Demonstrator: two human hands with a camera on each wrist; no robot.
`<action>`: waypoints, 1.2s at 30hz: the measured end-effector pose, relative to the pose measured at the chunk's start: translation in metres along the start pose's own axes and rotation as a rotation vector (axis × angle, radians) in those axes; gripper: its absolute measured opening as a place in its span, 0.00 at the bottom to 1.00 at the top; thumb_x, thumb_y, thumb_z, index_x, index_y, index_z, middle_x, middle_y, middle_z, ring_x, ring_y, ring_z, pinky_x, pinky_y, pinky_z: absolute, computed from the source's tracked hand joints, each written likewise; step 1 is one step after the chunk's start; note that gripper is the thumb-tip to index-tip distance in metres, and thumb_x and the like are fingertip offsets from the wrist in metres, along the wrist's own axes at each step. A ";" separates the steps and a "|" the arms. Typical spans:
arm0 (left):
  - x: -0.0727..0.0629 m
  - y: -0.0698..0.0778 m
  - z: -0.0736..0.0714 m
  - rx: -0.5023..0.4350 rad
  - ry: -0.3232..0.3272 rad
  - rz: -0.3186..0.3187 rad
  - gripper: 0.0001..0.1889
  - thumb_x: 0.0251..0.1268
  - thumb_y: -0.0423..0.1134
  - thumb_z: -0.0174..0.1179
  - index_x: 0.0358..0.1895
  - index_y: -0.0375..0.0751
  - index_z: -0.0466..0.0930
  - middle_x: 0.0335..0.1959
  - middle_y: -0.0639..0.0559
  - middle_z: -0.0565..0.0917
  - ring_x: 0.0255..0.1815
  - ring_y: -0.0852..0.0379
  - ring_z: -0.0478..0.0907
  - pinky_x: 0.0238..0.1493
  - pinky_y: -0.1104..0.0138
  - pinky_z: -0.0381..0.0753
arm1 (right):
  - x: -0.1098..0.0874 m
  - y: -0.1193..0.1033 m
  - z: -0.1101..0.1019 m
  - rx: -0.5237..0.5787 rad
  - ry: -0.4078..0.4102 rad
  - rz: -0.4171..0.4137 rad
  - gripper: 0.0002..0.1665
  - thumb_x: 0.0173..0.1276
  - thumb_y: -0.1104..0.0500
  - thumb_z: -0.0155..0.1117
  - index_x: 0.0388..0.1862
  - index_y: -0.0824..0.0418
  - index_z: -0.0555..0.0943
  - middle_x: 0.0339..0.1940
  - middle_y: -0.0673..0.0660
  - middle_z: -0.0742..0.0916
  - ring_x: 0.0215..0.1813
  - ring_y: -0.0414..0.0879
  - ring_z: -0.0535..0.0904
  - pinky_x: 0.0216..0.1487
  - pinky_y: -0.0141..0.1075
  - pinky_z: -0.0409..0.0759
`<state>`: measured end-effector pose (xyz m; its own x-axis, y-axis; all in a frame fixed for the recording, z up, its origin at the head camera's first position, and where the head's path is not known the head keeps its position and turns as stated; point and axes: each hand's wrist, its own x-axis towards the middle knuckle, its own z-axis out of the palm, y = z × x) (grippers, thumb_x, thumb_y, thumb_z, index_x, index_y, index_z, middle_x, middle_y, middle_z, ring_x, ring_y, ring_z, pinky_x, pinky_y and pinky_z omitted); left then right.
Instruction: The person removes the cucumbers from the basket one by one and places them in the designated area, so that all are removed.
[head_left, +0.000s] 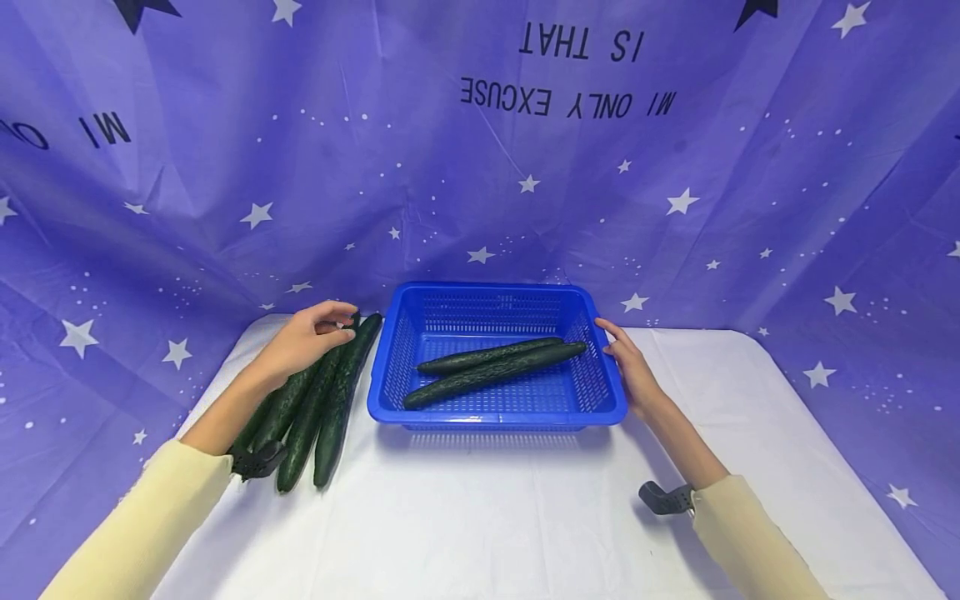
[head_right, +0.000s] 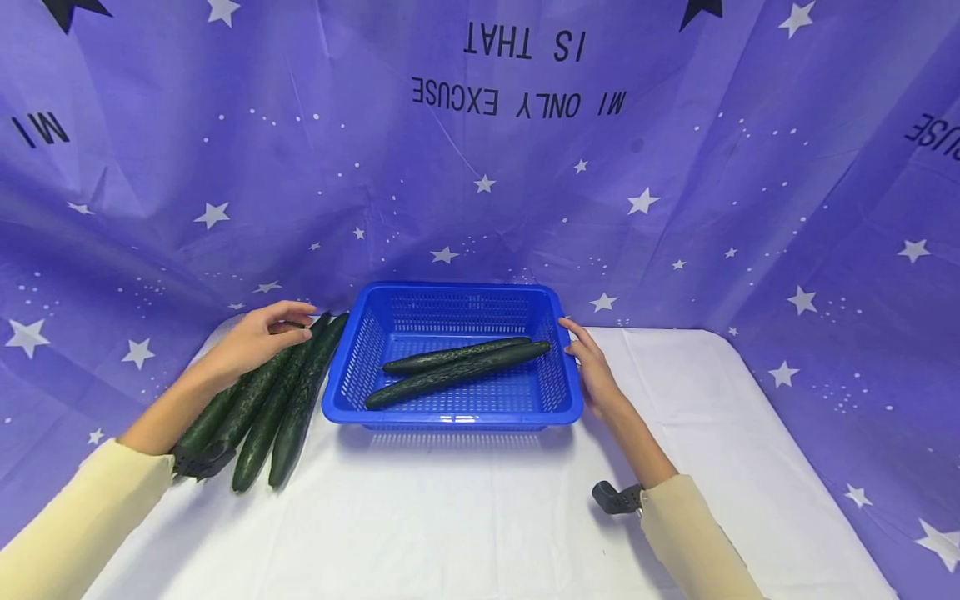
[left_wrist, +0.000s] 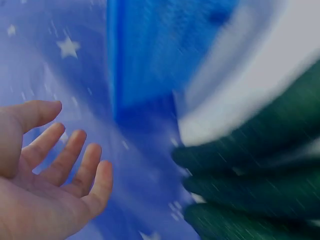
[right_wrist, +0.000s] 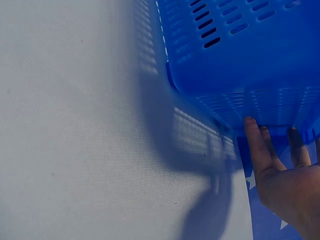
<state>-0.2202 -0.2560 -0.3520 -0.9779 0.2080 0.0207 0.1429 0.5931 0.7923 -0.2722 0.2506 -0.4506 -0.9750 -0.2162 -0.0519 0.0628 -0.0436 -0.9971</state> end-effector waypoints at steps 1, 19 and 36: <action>0.004 0.007 0.004 0.000 -0.011 0.017 0.24 0.76 0.37 0.56 0.70 0.34 0.68 0.62 0.33 0.74 0.60 0.38 0.74 0.58 0.45 0.72 | 0.000 0.000 0.000 -0.002 0.000 0.000 0.36 0.73 0.62 0.38 0.80 0.50 0.56 0.70 0.63 0.67 0.52 0.50 0.78 0.46 0.40 0.82; 0.075 0.076 0.060 -0.057 -0.161 0.125 0.21 0.73 0.36 0.59 0.66 0.38 0.73 0.59 0.42 0.78 0.58 0.44 0.76 0.57 0.51 0.75 | 0.000 0.000 0.000 -0.015 0.003 0.009 0.36 0.73 0.61 0.38 0.81 0.49 0.56 0.72 0.65 0.66 0.55 0.54 0.77 0.46 0.40 0.82; 0.122 0.069 0.096 -0.073 -0.305 0.053 0.19 0.74 0.35 0.58 0.65 0.36 0.74 0.61 0.40 0.78 0.60 0.45 0.75 0.54 0.54 0.77 | 0.001 -0.002 0.001 0.013 0.002 0.016 0.36 0.73 0.61 0.38 0.80 0.49 0.56 0.71 0.66 0.66 0.58 0.61 0.75 0.47 0.42 0.82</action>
<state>-0.3152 -0.1154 -0.3535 -0.8769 0.4674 -0.1122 0.1701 0.5200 0.8371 -0.2726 0.2496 -0.4487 -0.9742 -0.2151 -0.0679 0.0810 -0.0527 -0.9953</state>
